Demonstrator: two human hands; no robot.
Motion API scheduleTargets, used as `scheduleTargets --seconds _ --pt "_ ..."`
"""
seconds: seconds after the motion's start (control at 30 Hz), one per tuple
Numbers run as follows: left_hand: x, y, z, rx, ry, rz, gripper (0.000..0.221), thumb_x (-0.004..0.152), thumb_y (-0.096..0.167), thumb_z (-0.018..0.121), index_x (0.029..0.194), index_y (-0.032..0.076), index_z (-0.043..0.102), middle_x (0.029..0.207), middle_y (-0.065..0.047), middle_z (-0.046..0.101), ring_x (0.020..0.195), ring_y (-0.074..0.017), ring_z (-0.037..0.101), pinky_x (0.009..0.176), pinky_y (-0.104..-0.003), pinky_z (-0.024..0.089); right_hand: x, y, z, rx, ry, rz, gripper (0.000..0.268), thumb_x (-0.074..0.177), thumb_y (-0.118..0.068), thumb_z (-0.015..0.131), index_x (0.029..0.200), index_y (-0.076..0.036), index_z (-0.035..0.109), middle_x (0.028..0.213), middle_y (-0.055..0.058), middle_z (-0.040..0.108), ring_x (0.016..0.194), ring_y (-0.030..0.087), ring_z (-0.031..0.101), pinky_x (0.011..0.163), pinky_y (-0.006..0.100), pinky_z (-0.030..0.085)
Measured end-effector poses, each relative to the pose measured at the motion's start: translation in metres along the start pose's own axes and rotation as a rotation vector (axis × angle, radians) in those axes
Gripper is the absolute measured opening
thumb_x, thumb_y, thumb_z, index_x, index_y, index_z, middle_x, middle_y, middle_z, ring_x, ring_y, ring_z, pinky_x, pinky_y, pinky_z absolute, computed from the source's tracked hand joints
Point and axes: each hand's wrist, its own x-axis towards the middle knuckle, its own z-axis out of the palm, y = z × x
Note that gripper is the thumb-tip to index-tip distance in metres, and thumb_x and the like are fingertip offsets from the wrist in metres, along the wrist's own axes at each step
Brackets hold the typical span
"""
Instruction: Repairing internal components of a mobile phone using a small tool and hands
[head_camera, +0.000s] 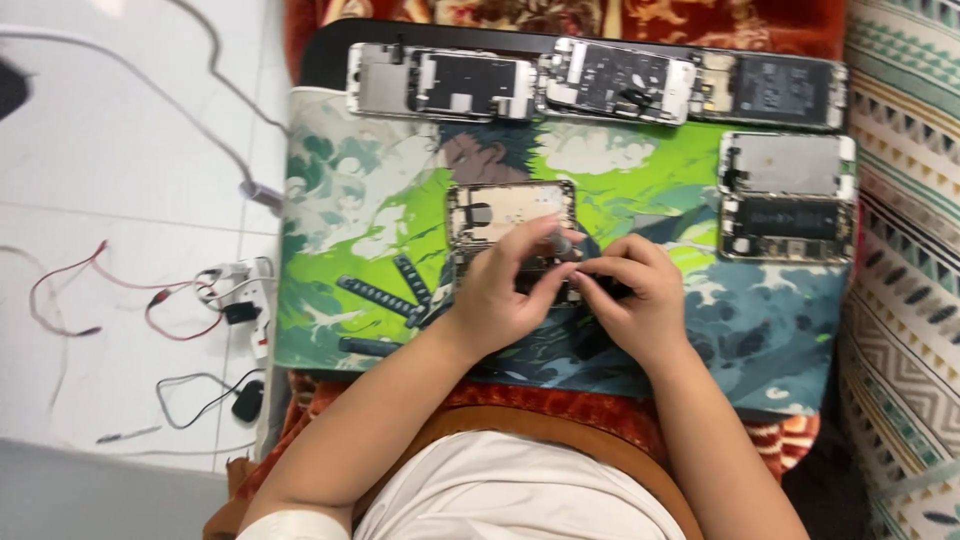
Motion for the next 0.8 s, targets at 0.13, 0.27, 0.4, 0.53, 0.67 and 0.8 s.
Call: scheduleTargets --seconds 0.13,0.27,0.4,0.53,0.67,0.8 --pt "0.004 0.005 -0.004 0.03 -0.019 0.022 0.049 0.092 0.001 0.076 0.137 0.002 0.058 0.113 -0.015 0.075 0.091 -0.0314 0.078 0.078 -0.04 0.066 -0.003 0.004 0.002 -0.006 -0.005 -0.015 0.008 0.087 -0.009 0.084 0.09 -0.01 0.078 0.078 0.005 0.063 0.065 0.026 0.059 0.066 0.036 0.05" --pt "0.001 0.004 -0.002 0.001 -0.001 0.011 0.051 0.093 -0.002 0.074 0.14 0.005 0.058 0.114 -0.016 0.074 0.093 -0.0335 0.077 0.079 -0.042 0.065 -0.006 0.005 0.002 -0.017 -0.019 0.036 0.012 0.084 -0.007 0.086 0.093 -0.008 0.078 0.08 0.005 0.064 0.064 0.024 0.059 0.067 0.035 0.05" --pt "0.0 0.004 -0.003 -0.03 0.006 -0.007 0.053 0.092 -0.005 0.074 0.142 0.005 0.057 0.116 -0.017 0.073 0.095 -0.0325 0.076 0.081 -0.041 0.064 -0.006 0.002 -0.002 -0.045 -0.064 0.095 0.034 0.074 -0.013 0.092 0.105 -0.007 0.079 0.085 0.008 0.065 0.068 0.025 0.061 0.068 0.038 0.052" --pt "0.0 0.003 -0.004 -0.024 0.016 -0.006 0.052 0.093 -0.004 0.074 0.141 0.004 0.057 0.118 -0.016 0.073 0.097 -0.032 0.076 0.081 -0.042 0.064 -0.006 -0.005 -0.005 -0.073 -0.07 0.094 0.036 0.075 -0.013 0.092 0.108 -0.006 0.079 0.088 0.009 0.065 0.071 0.027 0.063 0.068 0.04 0.054" --pt "0.002 0.005 -0.007 -0.006 0.033 0.026 0.05 0.092 -0.003 0.075 0.138 0.0 0.057 0.112 -0.018 0.074 0.093 -0.0345 0.076 0.078 -0.042 0.064 -0.008 -0.003 -0.008 -0.069 -0.063 0.062 0.026 0.077 -0.011 0.09 0.098 -0.006 0.076 0.086 0.007 0.061 0.072 0.027 0.063 0.067 0.038 0.054" --pt "-0.001 0.002 -0.007 0.032 0.047 0.048 0.049 0.091 0.0 0.077 0.135 -0.001 0.057 0.112 -0.017 0.076 0.093 -0.0335 0.077 0.077 -0.042 0.064 -0.006 -0.007 -0.015 0.023 -0.006 0.017 0.017 0.09 -0.011 0.079 0.077 -0.01 0.068 0.084 0.005 0.054 0.07 0.027 0.058 0.063 0.036 0.05"
